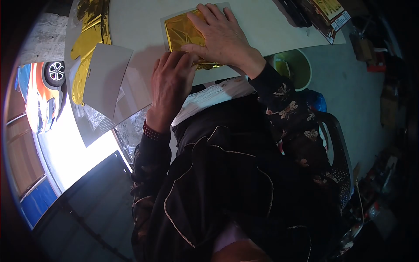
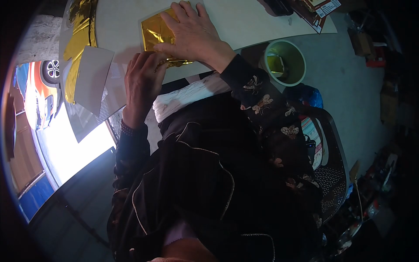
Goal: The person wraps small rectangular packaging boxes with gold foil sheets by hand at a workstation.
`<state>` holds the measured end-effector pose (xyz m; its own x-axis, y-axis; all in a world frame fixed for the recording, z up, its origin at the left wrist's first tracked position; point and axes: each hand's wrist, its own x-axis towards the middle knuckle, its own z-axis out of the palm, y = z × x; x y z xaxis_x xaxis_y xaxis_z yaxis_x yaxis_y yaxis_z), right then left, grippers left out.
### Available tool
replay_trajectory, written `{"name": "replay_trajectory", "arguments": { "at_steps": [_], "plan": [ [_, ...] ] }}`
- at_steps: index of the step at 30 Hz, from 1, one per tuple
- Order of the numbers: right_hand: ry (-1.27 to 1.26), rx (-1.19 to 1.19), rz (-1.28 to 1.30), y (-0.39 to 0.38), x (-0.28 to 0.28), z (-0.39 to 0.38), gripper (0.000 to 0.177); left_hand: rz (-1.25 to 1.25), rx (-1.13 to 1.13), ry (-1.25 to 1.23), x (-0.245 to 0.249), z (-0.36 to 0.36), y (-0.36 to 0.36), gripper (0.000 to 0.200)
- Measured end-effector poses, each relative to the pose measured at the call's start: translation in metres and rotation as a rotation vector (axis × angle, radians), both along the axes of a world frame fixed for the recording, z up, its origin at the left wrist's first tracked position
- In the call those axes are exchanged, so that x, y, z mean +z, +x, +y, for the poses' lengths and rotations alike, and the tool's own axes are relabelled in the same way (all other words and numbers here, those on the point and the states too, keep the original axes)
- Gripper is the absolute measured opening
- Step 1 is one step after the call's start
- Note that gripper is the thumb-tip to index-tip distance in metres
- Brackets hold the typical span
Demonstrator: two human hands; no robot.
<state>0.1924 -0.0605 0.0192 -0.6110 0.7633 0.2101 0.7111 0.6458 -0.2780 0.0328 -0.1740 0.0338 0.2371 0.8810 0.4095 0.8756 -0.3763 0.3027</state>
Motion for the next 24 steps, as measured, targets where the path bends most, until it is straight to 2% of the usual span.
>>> {"name": "replay_trajectory", "arguments": {
  "at_steps": [2, 11, 14, 20, 24],
  "plan": [
    [0.052, -0.012, 0.013, -0.002, -0.015, 0.004, 0.093, -0.006, 0.002, 0.013, 0.001, 0.0, 0.001, 0.017],
    [-0.022, 0.016, -0.006, 0.003, 0.007, -0.002, 0.088, -0.042, -0.039, 0.083, -0.01, -0.004, -0.004, 0.019],
    [0.095, -0.008, 0.006, -0.002, -0.015, 0.004, 0.087, -0.078, -0.046, 0.066, -0.013, -0.005, -0.006, 0.02],
    [0.035, 0.006, 0.034, 0.0, -0.006, 0.001, 0.086, -0.129, -0.033, 0.062, -0.01, -0.005, -0.004, 0.021],
    [0.08, -0.006, 0.031, -0.002, -0.014, 0.003, 0.086, -0.164, -0.032, 0.047, -0.011, -0.005, -0.005, 0.02]
  ]
}}
